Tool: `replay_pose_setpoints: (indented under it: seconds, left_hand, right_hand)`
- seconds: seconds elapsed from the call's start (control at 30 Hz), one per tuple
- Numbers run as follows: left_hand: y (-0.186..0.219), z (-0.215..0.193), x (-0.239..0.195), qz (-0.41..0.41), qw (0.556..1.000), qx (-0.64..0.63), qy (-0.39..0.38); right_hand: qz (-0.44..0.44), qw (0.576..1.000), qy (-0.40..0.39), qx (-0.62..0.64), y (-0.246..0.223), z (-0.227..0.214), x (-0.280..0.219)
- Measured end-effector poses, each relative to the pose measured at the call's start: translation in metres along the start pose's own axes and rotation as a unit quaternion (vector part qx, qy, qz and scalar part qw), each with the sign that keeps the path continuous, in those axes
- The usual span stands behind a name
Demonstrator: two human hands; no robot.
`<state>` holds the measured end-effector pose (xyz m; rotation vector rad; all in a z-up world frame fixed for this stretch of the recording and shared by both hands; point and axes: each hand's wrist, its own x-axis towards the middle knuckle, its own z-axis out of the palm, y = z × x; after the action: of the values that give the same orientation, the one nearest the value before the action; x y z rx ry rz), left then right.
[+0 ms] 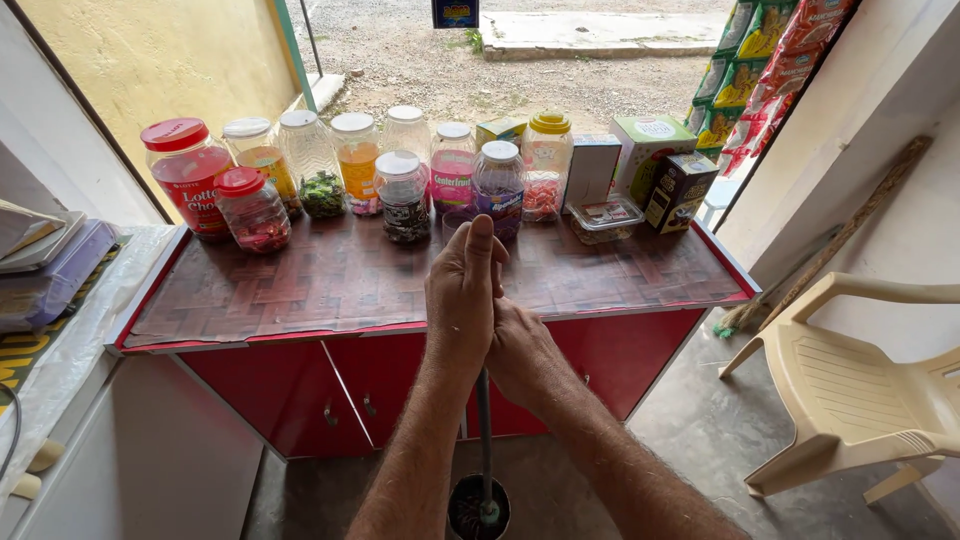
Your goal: The recorder assembles a long mop handle and then opens a commercial refrigerator.
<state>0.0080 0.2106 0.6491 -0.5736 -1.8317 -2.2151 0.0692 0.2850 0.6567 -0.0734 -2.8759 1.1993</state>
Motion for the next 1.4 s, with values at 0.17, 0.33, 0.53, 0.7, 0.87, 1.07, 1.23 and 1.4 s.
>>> replay_pose_setpoints:
  seconds: [0.17,0.33,0.53,0.7,0.87,1.07,1.23,1.4]
  left_hand:
    - [-0.028,-0.01,-0.011,-0.082,0.993,0.088,0.017]
    - [-0.035,-0.015,-0.018,-0.129,0.986,0.106,0.017]
    - [-0.028,-0.019,-0.02,-0.145,0.95,0.275,-0.032]
    - [-0.04,-0.027,-0.037,-0.248,0.922,0.296,-0.039]
    - [-0.047,-0.028,-0.036,-0.253,0.92,0.295,-0.043]
    - [-0.051,-0.022,-0.035,-0.25,0.922,0.294,-0.04]
    - [-0.046,-0.017,-0.034,-0.256,0.917,0.301,-0.062]
    - [-0.057,-0.017,-0.036,-0.256,0.917,0.298,-0.072]
  right_hand:
    - [-0.152,0.987,0.036,-0.038,0.053,0.038,0.017]
    - [-0.016,0.994,-0.048,-0.099,0.042,0.042,0.017]
    - [0.004,0.981,-0.09,-0.173,0.036,0.05,0.017]
    - [0.048,0.983,-0.128,-0.125,0.054,0.072,0.017]
    - [0.088,0.981,-0.112,-0.134,0.054,0.072,0.024]
    - [0.148,0.976,-0.097,-0.125,0.048,0.063,0.019]
    - [0.089,0.982,-0.079,-0.147,0.063,0.064,0.022]
    - [0.13,0.977,-0.098,-0.14,0.063,0.063,0.018]
